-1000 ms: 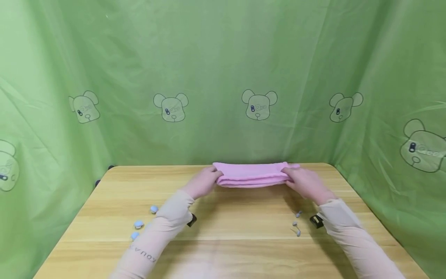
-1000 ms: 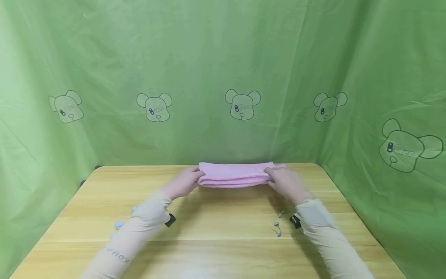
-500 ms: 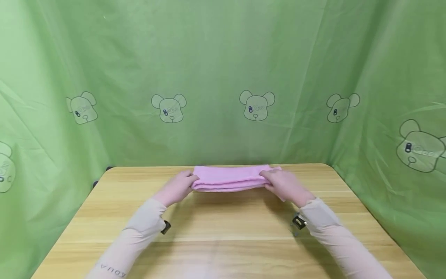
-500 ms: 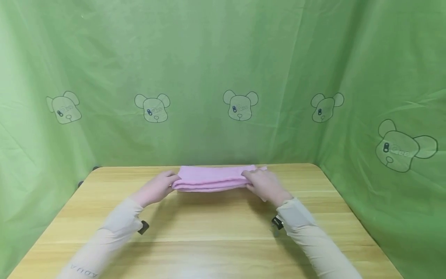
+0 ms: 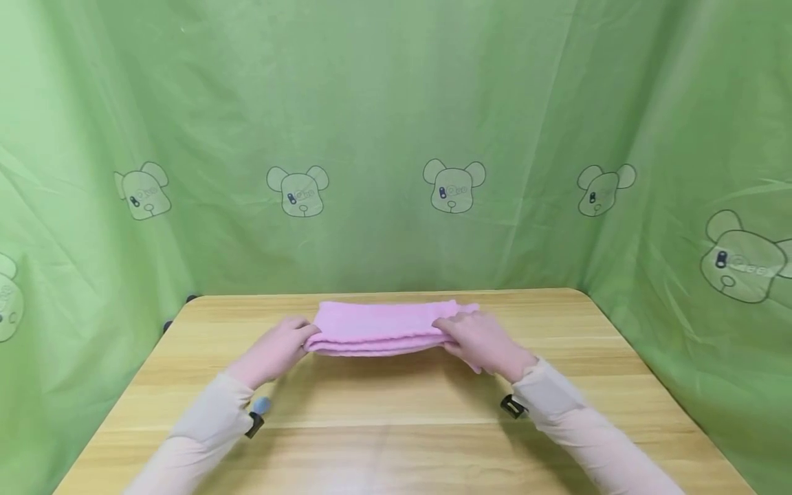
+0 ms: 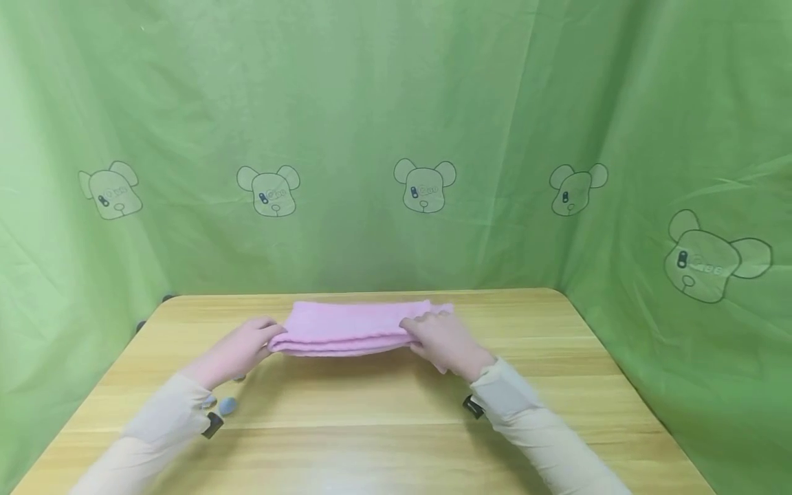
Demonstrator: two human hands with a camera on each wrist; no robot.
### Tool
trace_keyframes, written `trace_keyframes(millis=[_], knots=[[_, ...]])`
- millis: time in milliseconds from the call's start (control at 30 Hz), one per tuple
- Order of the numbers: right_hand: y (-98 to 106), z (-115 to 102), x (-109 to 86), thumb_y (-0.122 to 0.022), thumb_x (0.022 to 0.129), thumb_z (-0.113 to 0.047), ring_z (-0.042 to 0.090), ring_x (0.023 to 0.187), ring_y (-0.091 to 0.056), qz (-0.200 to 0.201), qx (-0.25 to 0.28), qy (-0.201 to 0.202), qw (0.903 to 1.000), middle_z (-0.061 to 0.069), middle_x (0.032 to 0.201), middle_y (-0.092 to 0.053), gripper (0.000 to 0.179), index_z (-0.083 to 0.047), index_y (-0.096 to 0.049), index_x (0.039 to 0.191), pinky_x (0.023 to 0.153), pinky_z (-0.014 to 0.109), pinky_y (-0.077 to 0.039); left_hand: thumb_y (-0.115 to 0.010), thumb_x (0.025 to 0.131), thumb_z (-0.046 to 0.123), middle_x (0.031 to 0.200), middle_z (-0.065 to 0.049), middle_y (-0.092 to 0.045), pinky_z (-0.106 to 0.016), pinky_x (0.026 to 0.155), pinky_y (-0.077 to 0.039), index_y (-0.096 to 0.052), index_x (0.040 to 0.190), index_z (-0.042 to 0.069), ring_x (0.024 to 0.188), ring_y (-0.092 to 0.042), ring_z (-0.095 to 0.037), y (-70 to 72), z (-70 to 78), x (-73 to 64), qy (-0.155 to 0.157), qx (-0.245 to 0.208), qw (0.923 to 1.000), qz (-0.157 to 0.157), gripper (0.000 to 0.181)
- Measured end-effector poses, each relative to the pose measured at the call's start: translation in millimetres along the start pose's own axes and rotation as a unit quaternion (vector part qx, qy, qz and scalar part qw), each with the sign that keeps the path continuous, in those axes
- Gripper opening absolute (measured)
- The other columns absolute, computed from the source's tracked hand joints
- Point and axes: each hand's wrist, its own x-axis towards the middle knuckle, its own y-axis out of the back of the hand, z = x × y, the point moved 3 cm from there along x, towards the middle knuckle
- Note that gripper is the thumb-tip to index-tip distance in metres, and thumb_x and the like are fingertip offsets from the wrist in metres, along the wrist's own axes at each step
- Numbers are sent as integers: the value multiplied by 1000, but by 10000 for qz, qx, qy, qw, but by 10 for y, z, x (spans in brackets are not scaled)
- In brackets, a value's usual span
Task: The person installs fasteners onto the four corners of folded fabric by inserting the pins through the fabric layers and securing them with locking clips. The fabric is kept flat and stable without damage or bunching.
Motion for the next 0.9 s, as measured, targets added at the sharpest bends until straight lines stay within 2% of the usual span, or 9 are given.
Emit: trace_keyframes(millis=[167,367,600,733,900], knots=[[-48,-123,-28,-75,82,-21,14,73,-65,-100,69,206,9997,-2,86,-73,24,-17,-66,104,66,31,-52,-69,87,7,95,-5,-66,-39,83,-54,-70,103,10,88,-63,-22,-36,-9,-163,0,-42,9999,-114,17],[-166,-235,-100,-74,83,-22,11,72,-62,-420,103,316,9986,-7,79,-68,19,-19,-63,98,67,30,-49,-69,86,12,98,-6,-68,-41,83,-55,-70,105,11,89,-64,-24,-172,34,-332,-14,121,9990,-428,18],[-293,-345,-201,-72,83,-27,14,77,-62,-685,-7,453,9966,-8,83,-68,19,-22,-64,99,70,32,-49,-73,83,21,96,-4,-68,-42,83,-54,-71,102,16,90,-63,-23,-354,75,-462,-132,423,9972,-606,20],[-328,-384,-251,-71,82,-28,15,81,-62,-808,6,485,9955,-5,90,-69,23,-22,-66,103,72,33,-49,-77,79,23,95,-2,-66,-45,82,-53,-71,99,18,92,-62,-24,-416,85,-493,77,444,9965,-700,22],[-334,-386,-308,-71,82,-36,16,87,-61,-936,223,427,9944,-3,98,-69,32,-22,-67,110,76,34,-49,-82,70,20,100,-4,-64,-53,88,-49,-69,103,18,100,-59,-28,-428,138,-506,518,265,9913,-1181,35]])
